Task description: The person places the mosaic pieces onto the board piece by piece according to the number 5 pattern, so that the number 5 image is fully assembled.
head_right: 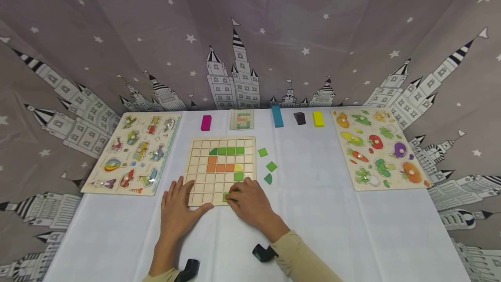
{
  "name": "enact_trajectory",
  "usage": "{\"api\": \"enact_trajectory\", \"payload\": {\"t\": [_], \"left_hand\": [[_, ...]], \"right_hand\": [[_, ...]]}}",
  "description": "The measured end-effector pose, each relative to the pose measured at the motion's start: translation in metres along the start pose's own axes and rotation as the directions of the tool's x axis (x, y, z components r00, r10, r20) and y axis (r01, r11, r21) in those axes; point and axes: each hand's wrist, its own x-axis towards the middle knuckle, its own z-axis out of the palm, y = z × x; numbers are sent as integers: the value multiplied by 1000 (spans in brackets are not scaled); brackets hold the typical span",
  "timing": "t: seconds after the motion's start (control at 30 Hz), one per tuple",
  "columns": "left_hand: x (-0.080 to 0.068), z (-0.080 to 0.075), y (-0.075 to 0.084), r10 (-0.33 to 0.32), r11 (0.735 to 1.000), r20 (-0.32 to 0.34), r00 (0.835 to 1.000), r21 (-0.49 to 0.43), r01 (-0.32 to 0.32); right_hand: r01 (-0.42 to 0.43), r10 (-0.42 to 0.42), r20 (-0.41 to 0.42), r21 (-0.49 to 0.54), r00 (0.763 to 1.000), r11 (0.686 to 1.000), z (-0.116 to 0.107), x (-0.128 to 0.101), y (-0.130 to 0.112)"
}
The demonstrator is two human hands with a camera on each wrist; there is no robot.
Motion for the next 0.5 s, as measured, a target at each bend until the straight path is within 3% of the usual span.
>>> {"api": "enact_trajectory", "payload": {"t": [0.3, 0.5], "left_hand": [[0, 0, 0, -9, 1000, 5, 1000, 1, 9], [0, 1, 0, -12, 1000, 2, 1000, 0, 12]], "right_hand": [[-24, 24, 7, -5, 1000, 1000, -10, -5, 6], [-122, 127, -68, 84, 990, 989, -18, -14, 40]]}}
